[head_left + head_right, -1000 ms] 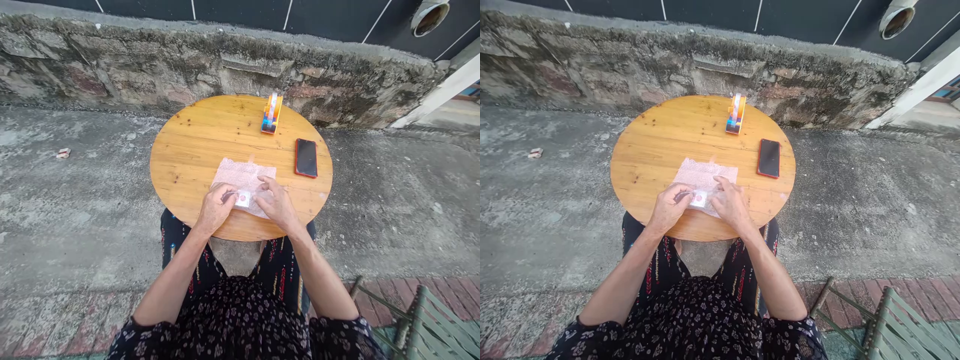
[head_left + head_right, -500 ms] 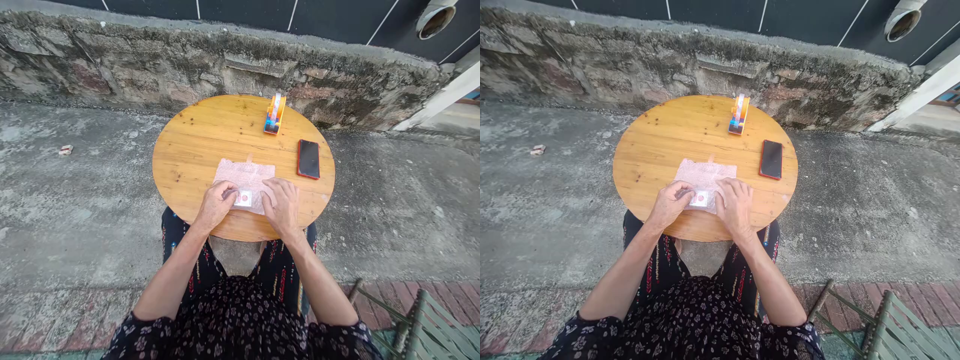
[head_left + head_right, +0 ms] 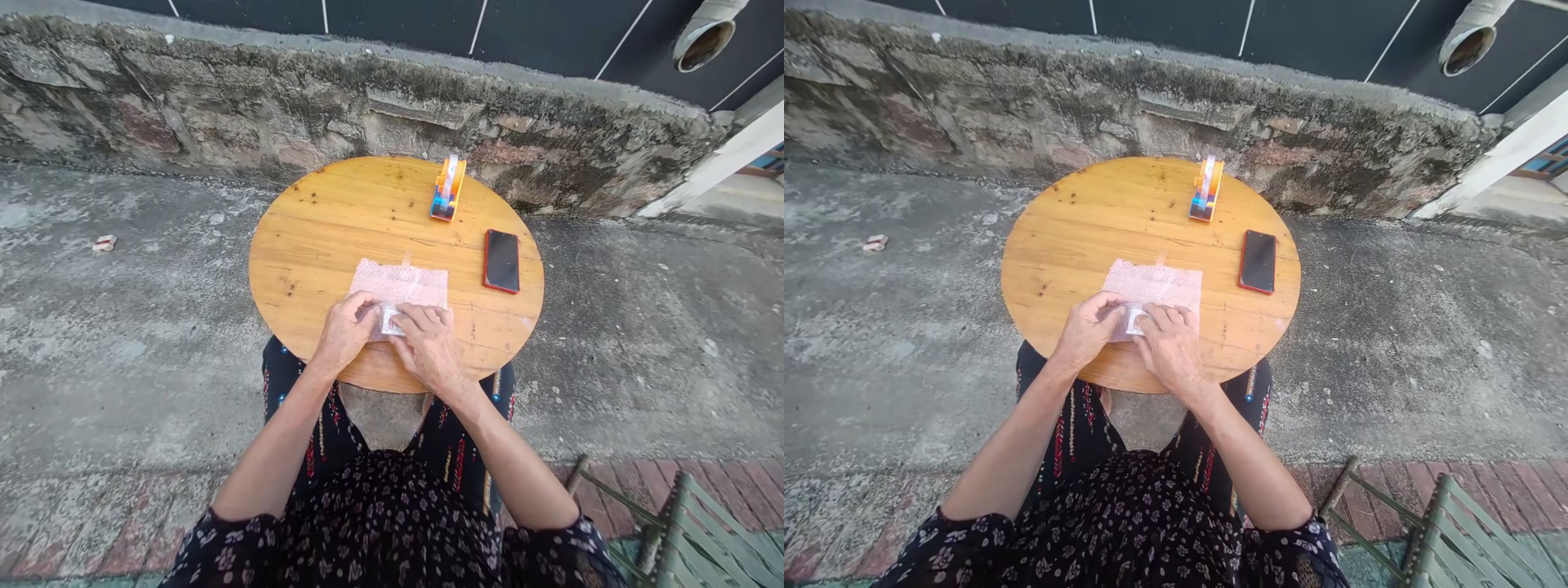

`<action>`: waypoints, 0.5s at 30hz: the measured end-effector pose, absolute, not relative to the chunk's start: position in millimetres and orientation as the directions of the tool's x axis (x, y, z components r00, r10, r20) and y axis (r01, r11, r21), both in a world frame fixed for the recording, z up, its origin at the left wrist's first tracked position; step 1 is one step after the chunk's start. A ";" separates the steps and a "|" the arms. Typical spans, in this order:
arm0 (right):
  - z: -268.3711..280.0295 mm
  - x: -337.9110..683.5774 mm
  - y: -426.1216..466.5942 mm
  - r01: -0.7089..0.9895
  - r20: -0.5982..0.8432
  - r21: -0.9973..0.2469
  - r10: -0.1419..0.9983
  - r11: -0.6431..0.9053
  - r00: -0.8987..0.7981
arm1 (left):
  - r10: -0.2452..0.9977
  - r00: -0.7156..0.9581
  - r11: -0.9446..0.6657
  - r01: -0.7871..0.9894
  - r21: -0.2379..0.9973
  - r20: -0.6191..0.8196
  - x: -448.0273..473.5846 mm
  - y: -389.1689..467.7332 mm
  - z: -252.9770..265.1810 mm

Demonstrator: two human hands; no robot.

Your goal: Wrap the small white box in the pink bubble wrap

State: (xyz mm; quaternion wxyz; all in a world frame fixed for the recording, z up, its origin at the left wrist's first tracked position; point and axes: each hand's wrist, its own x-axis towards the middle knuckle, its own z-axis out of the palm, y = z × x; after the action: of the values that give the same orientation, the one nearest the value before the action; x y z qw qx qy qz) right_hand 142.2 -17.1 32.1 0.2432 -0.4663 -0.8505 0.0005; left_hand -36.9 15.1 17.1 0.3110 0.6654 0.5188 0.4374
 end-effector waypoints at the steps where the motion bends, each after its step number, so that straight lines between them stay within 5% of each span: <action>1: 32.8 142.8 -17.1 0.790 0.408 -0.228 0.793 0.569 -0.452 | 0.965 0.053 -0.254 0.430 0.866 0.257 -40.4 15.4 17.9; 15: 33.1 145.1 -13.3 0.769 0.406 -0.249 0.785 0.588 -0.469 | 0.926 -0.318 -0.034 0.471 0.882 0.206 -88.7 -17.7 9.8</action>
State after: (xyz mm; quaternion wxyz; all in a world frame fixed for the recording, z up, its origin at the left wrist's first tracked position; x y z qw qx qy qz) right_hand 145.1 -13.3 33.1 0.2450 -0.4534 -0.8568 0.0156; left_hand -88.7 -17.7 9.8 0.2362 0.5341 0.6535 0.4815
